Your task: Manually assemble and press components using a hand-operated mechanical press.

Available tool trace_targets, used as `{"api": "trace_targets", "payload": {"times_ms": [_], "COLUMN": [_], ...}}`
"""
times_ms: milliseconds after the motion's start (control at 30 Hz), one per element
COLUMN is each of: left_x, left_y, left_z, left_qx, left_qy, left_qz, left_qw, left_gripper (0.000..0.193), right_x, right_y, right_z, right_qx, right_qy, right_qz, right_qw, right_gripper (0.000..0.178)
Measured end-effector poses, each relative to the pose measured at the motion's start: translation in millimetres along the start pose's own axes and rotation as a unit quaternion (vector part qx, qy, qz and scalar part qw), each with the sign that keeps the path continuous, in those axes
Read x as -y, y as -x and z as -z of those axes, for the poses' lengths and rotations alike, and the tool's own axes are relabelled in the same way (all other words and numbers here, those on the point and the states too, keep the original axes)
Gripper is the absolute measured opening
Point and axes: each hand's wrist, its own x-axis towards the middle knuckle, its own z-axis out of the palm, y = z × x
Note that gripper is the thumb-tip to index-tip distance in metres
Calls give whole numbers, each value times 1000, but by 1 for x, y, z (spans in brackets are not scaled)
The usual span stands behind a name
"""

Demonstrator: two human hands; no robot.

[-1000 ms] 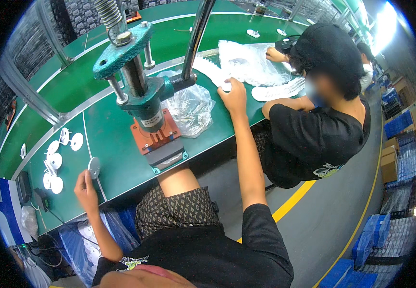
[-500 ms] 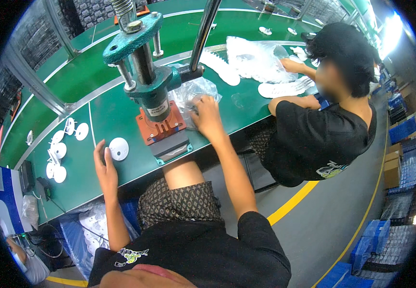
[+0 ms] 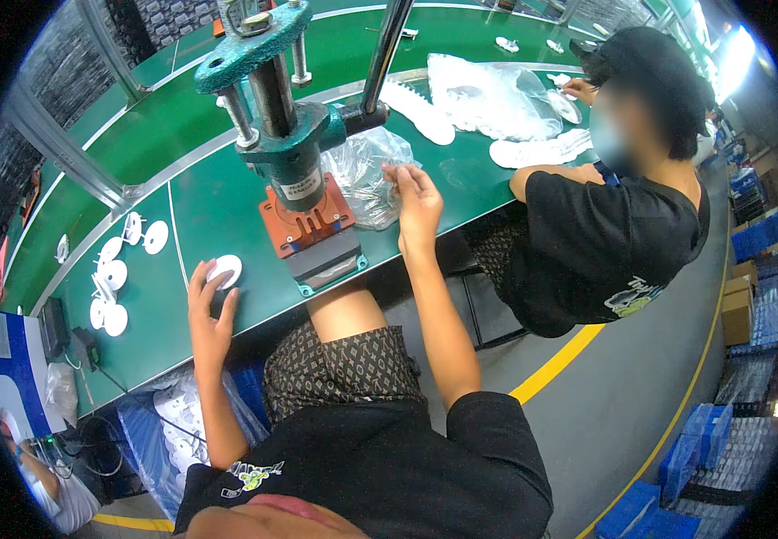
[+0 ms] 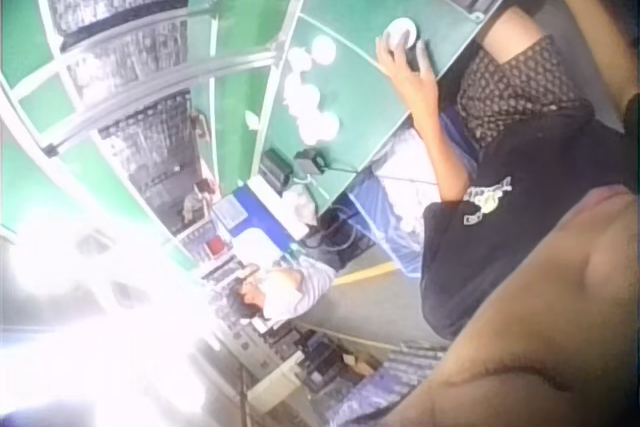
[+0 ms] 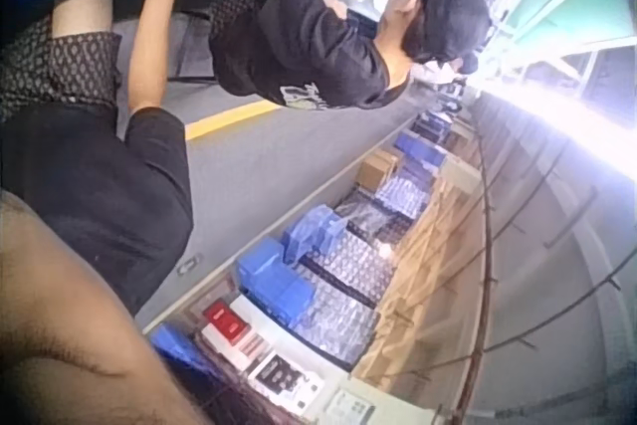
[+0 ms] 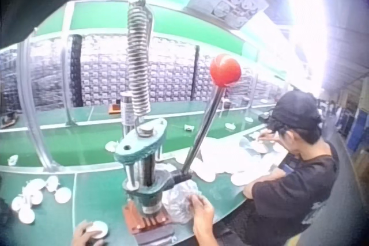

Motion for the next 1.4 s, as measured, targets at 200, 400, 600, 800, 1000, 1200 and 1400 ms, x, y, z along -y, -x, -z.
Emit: {"api": "trace_targets", "payload": {"times_ms": [200, 400, 600, 800, 1000, 1200, 1400], "left_x": [-4, -4, -3, -4, -3, -2, 0], "left_y": [-2, 2, 3, 1, 2, 2, 3], "left_z": [-5, -3, 3, 7, 6, 5, 5], "left_qx": [-17, -4, 32, 69, 63, 54, 60], "left_qy": [-2, -35, -9, 12, 17, 34, 39], "left_qz": [-4, -53, -155, -127, -119, -128, -127], "left_qw": [1000, 998, 987, 989, 991, 990, 989], "left_gripper": [32, 27, 28, 38, 38, 36, 36], "right_x": [20, 50, 24, 45, 53, 36, 29], "right_y": [20, 89, 192, 200, 173, 166, 160], "right_z": [15, 16, 24, 4, -52, -86, -86], "right_qx": [75, 188, 346, 336, 315, 281, 317], "right_qy": [-220, -67, 20, -42, 146, 194, 211], "right_qz": [-134, -221, -430, -401, -23, 11, 90], "right_qw": [963, 955, 834, 852, 937, 940, 920], "right_gripper": [21, 12, 25, 32, 18, 13, 11]}}
